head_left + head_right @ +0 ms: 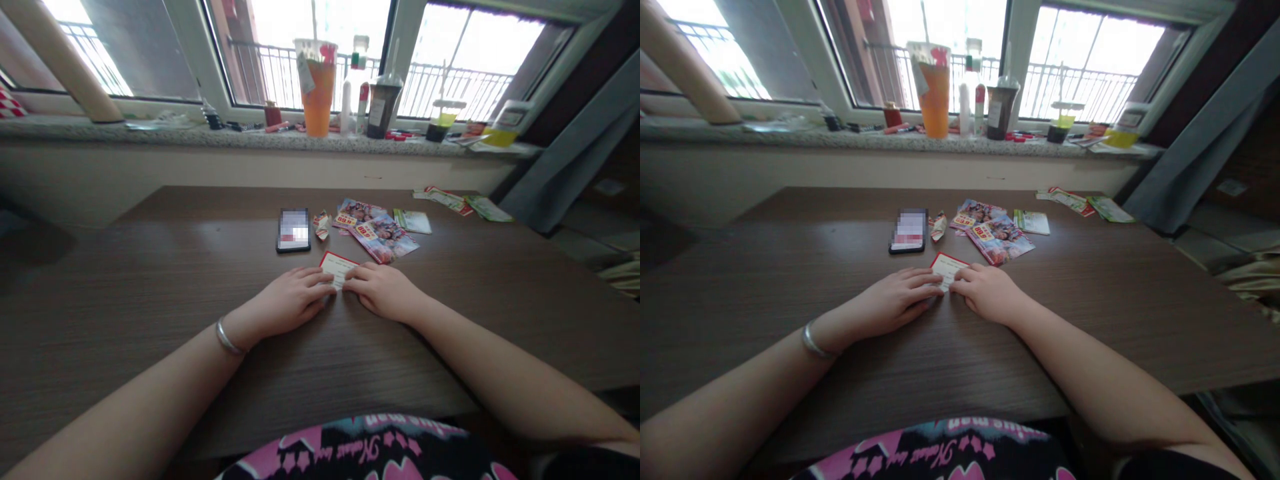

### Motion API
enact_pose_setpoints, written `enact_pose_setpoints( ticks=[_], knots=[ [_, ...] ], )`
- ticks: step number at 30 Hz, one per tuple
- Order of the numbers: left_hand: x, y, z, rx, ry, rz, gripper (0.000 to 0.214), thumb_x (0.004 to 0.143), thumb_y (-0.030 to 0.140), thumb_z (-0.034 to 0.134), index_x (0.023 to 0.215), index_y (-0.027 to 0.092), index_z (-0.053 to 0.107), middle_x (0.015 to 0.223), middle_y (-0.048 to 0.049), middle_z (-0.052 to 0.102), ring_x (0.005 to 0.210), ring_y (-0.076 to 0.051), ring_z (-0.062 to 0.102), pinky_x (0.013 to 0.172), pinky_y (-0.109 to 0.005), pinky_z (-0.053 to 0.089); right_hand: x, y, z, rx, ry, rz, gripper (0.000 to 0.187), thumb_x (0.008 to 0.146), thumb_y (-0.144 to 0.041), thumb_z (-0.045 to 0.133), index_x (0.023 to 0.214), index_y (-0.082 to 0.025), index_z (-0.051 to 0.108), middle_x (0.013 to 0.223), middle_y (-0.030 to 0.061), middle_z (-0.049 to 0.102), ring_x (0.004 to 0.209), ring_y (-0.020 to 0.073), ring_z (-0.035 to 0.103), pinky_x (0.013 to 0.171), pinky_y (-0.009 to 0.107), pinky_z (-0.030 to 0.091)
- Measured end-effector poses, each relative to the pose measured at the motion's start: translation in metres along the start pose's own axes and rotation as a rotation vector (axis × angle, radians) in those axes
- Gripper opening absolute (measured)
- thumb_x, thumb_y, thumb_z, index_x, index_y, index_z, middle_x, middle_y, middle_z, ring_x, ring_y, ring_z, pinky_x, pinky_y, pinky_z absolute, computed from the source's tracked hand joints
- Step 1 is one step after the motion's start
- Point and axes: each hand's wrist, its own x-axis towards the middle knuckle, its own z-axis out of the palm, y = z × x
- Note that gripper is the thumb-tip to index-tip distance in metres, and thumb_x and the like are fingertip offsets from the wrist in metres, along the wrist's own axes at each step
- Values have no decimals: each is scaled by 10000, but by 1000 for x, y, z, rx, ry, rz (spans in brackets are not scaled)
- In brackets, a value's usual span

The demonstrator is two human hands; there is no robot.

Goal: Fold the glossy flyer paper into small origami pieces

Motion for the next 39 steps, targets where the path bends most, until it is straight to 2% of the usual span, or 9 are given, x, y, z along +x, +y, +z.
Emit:
enact_pose_setpoints(
  ticks=[6,13,18,22,26,31,39],
  knots=[
    [0,-2,-1,-64,-5,2,241,922,223,497,1131,224,617,1349,-63,560,1255,-250,502,1080,-450,400,-6,10,-6,11,-48,73,273,890,-177,476,1069,-232,675,1125,64,662,1005,215,589,887,346,463],
    [-3,-9,-1,-179,2,19,262,916,137,435,1036,219,653,1348,-34,572,1278,-208,489,1104,-417,383,-14,20,-9,30,-71,190,251,869,-150,477,956,-220,702,1060,47,688,997,205,602,905,333,449],
    [-5,-12,1,-229,-11,2,232,925,157,445,994,214,659,1343,-35,578,1279,-203,490,1101,-417,387,-18,26,-13,-12,-108,292,240,873,-162,471,840,-219,702,981,38,700,944,188,624,806,291,461],
    [-5,-12,2,-240,1,5,225,944,187,438,969,210,660,1337,-38,582,1270,-202,498,1094,-415,394,-20,29,-15,-74,-131,356,242,873,-179,474,893,-236,709,1074,45,691,945,193,630,745,282,457],
    [-4,-13,4,-211,31,17,220,948,204,450,1001,213,663,1299,-45,609,1232,-202,529,1071,-401,418,-20,27,-16,-96,-141,298,278,886,-184,458,1011,-250,697,1072,55,689,948,192,631,752,280,451],
    [-2,-16,7,-158,73,52,273,946,192,452,1117,236,659,1239,-47,644,1160,-204,578,1023,-401,460,-17,23,-18,-106,-154,215,291,910,-196,431,1006,-236,704,1023,51,699,1004,202,619,819,290,442],
    [-5,-19,9,-189,53,42,284,950,195,462,1157,248,650,1266,-38,628,1190,-202,556,1045,-408,446,-19,24,-22,-162,-189,359,305,913,-260,424,916,-266,729,1084,17,705,936,193,652,680,276,459]
  ],
)
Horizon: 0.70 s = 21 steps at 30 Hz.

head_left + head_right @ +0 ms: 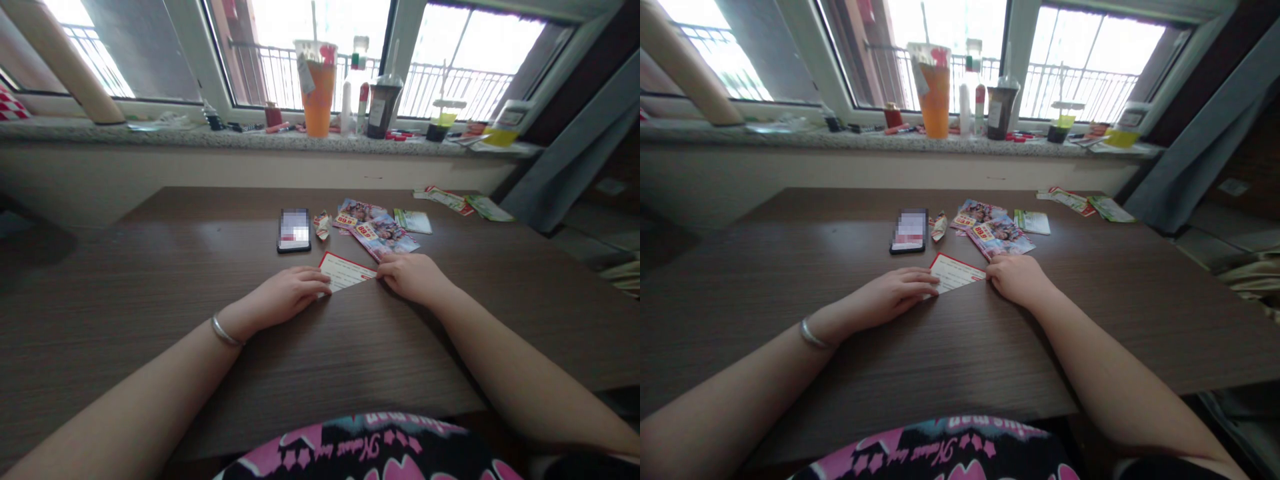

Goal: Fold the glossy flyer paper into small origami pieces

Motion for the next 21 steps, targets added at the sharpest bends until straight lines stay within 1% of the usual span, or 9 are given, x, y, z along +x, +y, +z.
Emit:
enact_pose_setpoints(
  ticks=[4,7,14,18,20,21],
  knots=[
    [-1,0,0,-26,-7,-11,285,956,203,456,1161,252,648,1278,-43,620,1200,-199,551,1054,-408,437,0,3,0,-3,-25,66,322,907,-262,418,911,-271,740,1161,12,692,920,196,664,680,284,476],
    [-1,0,1,-26,-11,-18,289,955,201,451,1166,246,644,1280,-47,619,1202,-198,551,1057,-404,434,0,7,0,9,-34,72,330,900,-228,419,901,-267,747,1176,8,692,939,205,663,690,292,485],
    [-2,-4,3,-22,-9,-14,285,956,186,442,1149,245,643,1288,-41,613,1208,-191,546,1056,-399,435,0,12,0,-5,-55,90,337,904,-212,409,886,-226,745,1106,70,711,882,219,663,666,305,474],
    [-1,-2,2,4,-25,-10,290,958,189,430,1153,241,638,1290,-41,610,1204,-193,546,1053,-386,435,0,7,4,36,2,109,292,900,-223,424,915,-236,715,1062,61,710,874,213,653,667,295,461],
    [-1,-1,3,35,-30,-26,298,957,191,420,1168,239,626,1313,-45,591,1212,-201,539,1056,-391,431,1,2,7,119,70,105,261,895,-218,440,958,-245,692,1067,45,701,923,204,640,709,288,465],
    [-2,0,3,52,-29,-41,305,956,187,414,1174,238,620,1334,-49,574,1221,-204,531,1059,-395,426,2,-1,9,159,116,93,258,899,-220,442,994,-241,681,1091,45,691,967,205,626,756,295,468]
  ],
)
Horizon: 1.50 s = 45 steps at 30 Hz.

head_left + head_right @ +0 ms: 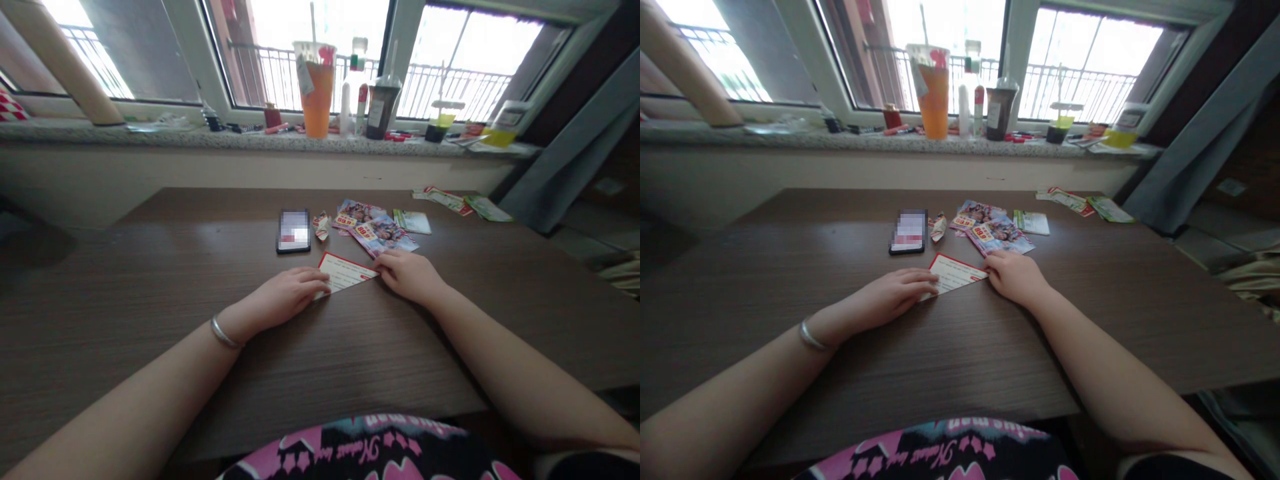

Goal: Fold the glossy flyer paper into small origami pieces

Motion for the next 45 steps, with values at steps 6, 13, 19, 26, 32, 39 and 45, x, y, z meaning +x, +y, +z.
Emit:
enact_pose_setpoints(
  ticks=[6,13,19,26,32,39,45],
  knots=[
    [-1,3,3,56,20,-110,387,942,214,432,1321,202,512,1459,-102,446,1335,-241,424,1114,-436,354,3,-9,15,141,37,-154,364,885,-222,487,1234,-187,588,1211,85,649,1133,232,548,966,369,431],
    [-1,0,-1,63,-77,-177,466,960,384,448,1388,200,452,1511,-104,380,1393,-274,340,1144,-458,277,4,-5,17,193,11,-209,373,900,-227,482,1258,-182,577,1223,78,649,1160,242,527,1007,406,415],
    [-2,1,0,69,-60,-157,582,926,452,496,1429,184,382,1499,-132,392,1385,-282,348,1136,-442,280,3,-8,19,285,59,-208,388,869,-168,510,1247,-208,585,1244,67,640,1158,218,545,1018,398,409],
    [0,7,-5,0,-28,-179,700,890,403,560,1478,157,270,1487,-143,402,1357,-280,384,1129,-433,298,4,-11,18,393,118,-175,406,835,-156,554,1237,-201,583,1190,80,648,1113,215,560,975,388,438],
    [1,7,-6,-41,19,-197,646,872,371,582,1441,180,342,1462,-127,438,1331,-272,416,1113,-434,324,2,-18,20,379,112,-151,306,836,-216,610,1139,-199,653,1107,96,643,1033,215,577,921,371,462],
    [0,11,-11,14,-21,-117,345,935,355,504,1244,218,572,1359,-95,523,1262,-265,469,1081,-446,365,-2,-29,14,131,39,-134,256,934,-258,479,1063,-219,696,1073,80,668,1015,219,594,908,360,454],
    [6,27,-21,23,-8,-5,260,916,270,534,1158,214,610,1226,-72,607,1175,-233,533,1043,-400,425,-2,-32,2,61,13,-88,384,922,-456,492,1141,-188,659,1169,107,667,1097,269,575,941,403,461]
  ],
)
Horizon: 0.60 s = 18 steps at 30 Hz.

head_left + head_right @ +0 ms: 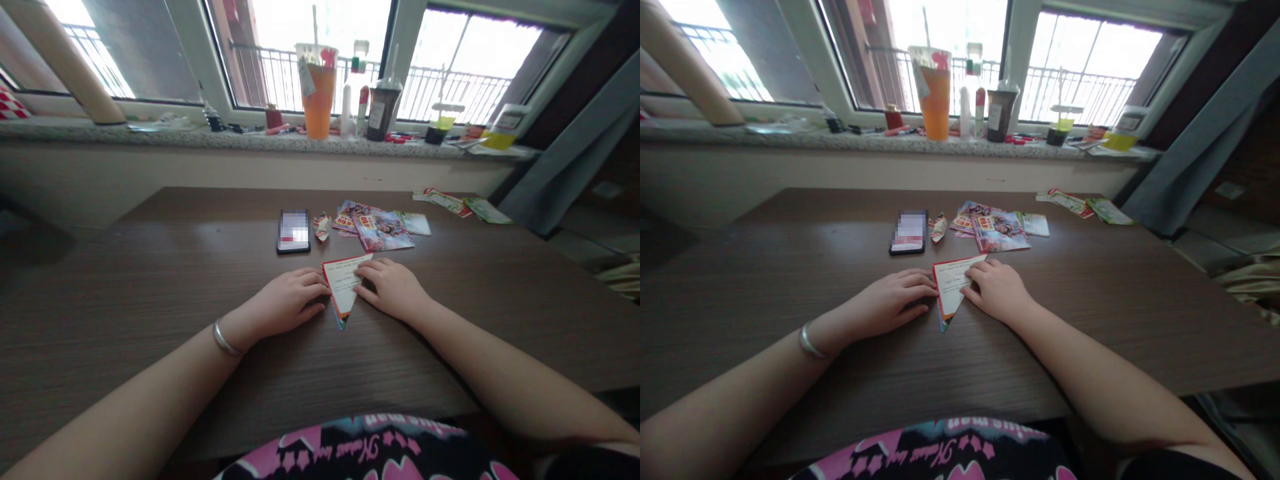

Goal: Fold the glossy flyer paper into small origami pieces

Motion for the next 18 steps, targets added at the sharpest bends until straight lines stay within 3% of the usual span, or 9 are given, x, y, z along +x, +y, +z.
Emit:
enact_pose_setpoints(
  ticks=[4,7,12,18],
  knots=[
    [0,1,1,63,60,-53,284,889,254,556,1164,195,594,1256,-87,588,1130,-246,560,995,-422,469,0,0,-1,38,-33,-56,444,867,-508,567,1179,-202,645,1286,96,622,1165,286,557,977,436,457],
    [-3,-6,6,90,111,-95,365,878,255,563,1237,191,555,1354,-97,534,1204,-268,522,1027,-450,450,-1,4,3,118,-44,-149,428,861,-453,596,1204,-201,628,1344,84,587,1228,278,530,1036,449,426],
    [-8,-15,9,35,57,-21,428,887,199,505,1315,204,519,1454,-58,467,1355,-255,397,1119,-446,368,0,12,11,327,-72,-328,321,871,-283,599,1182,-208,626,1349,72,587,1304,233,478,1090,442,391],
    [-10,-18,7,0,15,-4,417,871,179,509,1282,218,568,1380,-47,550,1370,-265,377,1107,-454,381,1,14,16,378,-46,-367,256,880,-163,551,1107,-216,657,1299,64,620,1235,219,534,1064,430,413]
  ],
)
